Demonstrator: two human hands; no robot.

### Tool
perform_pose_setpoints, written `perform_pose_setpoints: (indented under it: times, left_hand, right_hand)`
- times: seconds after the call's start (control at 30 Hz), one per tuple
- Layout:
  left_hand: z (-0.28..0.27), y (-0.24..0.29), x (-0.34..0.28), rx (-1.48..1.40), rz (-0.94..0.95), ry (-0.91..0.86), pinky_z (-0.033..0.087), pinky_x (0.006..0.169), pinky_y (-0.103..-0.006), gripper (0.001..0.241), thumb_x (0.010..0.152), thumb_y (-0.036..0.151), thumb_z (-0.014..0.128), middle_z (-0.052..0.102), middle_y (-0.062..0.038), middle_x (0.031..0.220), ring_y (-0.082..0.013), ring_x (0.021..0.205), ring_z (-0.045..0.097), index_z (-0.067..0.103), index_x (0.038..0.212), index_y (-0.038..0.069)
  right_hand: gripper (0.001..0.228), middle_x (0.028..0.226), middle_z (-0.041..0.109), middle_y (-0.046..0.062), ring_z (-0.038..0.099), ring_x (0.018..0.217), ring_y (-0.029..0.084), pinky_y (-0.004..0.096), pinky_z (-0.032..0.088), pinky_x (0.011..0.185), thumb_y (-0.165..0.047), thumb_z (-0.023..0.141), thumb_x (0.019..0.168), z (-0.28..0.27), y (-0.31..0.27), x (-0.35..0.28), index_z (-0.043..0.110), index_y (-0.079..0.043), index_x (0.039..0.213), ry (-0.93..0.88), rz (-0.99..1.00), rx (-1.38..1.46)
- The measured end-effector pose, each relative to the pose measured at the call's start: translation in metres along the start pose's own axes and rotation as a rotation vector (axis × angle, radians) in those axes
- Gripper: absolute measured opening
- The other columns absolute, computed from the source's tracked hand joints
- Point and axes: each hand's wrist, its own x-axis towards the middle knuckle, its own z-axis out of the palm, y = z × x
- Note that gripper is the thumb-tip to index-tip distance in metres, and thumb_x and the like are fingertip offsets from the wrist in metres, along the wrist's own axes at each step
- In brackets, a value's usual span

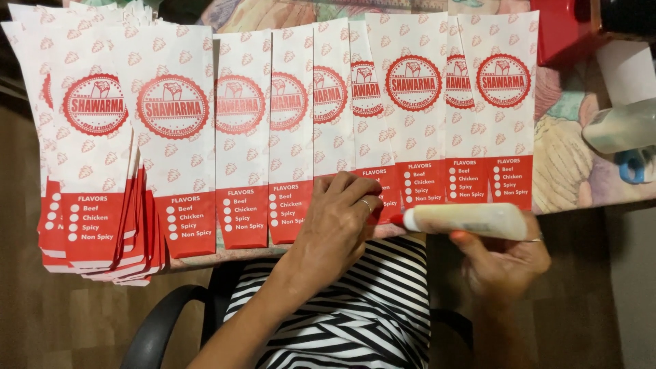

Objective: Assembling paper shawarma bags by applying glue to the edges and folding them into shape.

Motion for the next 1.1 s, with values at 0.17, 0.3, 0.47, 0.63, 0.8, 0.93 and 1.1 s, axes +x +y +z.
perform_pose_setpoints:
  times: [0.17,0.3,0.47,0.63,0.8,0.93,1.1]
  left_hand:
    - [-0.010,0.002,0.000,-0.052,0.015,-0.020,0.041,0.078,-0.0471,0.024,0.084,-0.003,0.072,0.062,-0.013,0.119,-0.0337,0.106,0.052,0.067,0.108,-0.001]
    - [-0.035,0.001,-0.005,-0.046,0.000,0.033,0.040,0.078,-0.0474,0.018,0.094,0.010,0.072,0.063,-0.014,0.112,-0.0348,0.096,0.050,0.062,0.107,0.001]
    - [-0.046,-0.012,-0.027,0.110,-0.049,-0.031,0.037,0.074,-0.0428,0.013,0.086,0.007,0.076,0.065,-0.006,0.105,-0.0277,0.094,0.052,0.064,0.090,0.007]
    - [-0.056,-0.011,-0.033,0.078,-0.071,-0.096,0.039,0.077,-0.0445,0.015,0.090,0.014,0.073,0.065,-0.009,0.117,-0.0295,0.103,0.053,0.067,0.101,0.004]
    - [-0.058,-0.013,-0.037,0.035,-0.090,-0.132,0.039,0.081,-0.0447,0.034,0.085,0.022,0.079,0.063,-0.010,0.124,-0.0298,0.108,0.053,0.067,0.110,0.003]
    - [-0.055,-0.015,-0.038,0.043,-0.092,-0.139,0.038,0.082,-0.0466,0.042,0.079,0.025,0.083,0.063,-0.008,0.125,-0.0300,0.109,0.052,0.067,0.112,0.005]
    - [-0.053,-0.015,-0.039,0.058,-0.071,-0.063,0.038,0.081,-0.0469,0.028,0.090,0.025,0.076,0.065,-0.011,0.121,-0.0306,0.104,0.054,0.069,0.104,0.003]
  right_hand:
    - [0.052,0.109,0.069,0.016,0.069,0.103,0.023,0.042,0.065,0.099,-0.017,0.089,0.076,-0.012,-0.005,0.010,0.060,0.001,0.115,0.019,-0.052,0.090]
    - [0.050,0.109,0.068,0.012,0.069,0.105,0.020,0.040,0.065,0.099,-0.019,0.088,0.077,-0.004,-0.017,0.010,0.059,-0.001,0.113,0.004,-0.014,0.134]
    - [0.057,0.113,0.067,0.014,0.068,0.107,0.022,0.038,0.062,0.103,-0.018,0.088,0.074,0.025,-0.020,-0.001,0.060,0.001,0.119,-0.062,-0.040,0.135]
    - [0.051,0.097,0.067,0.011,0.066,0.093,0.019,0.032,0.059,0.087,-0.014,0.090,0.071,0.030,-0.019,-0.011,0.060,0.002,0.109,-0.183,-0.028,-0.036]
    - [0.043,0.093,0.066,0.011,0.066,0.085,0.017,0.028,0.055,0.078,-0.006,0.094,0.067,0.044,-0.024,-0.021,0.067,0.006,0.099,-0.332,-0.133,-0.252]
    - [0.045,0.097,0.068,0.011,0.068,0.085,0.017,0.025,0.061,0.074,-0.001,0.094,0.065,0.056,-0.025,-0.027,0.068,0.006,0.100,-0.379,-0.120,-0.208]
    - [0.048,0.094,0.068,0.012,0.065,0.088,0.020,0.033,0.057,0.084,-0.006,0.093,0.069,0.038,-0.023,-0.017,0.065,0.008,0.105,-0.284,-0.120,-0.281]
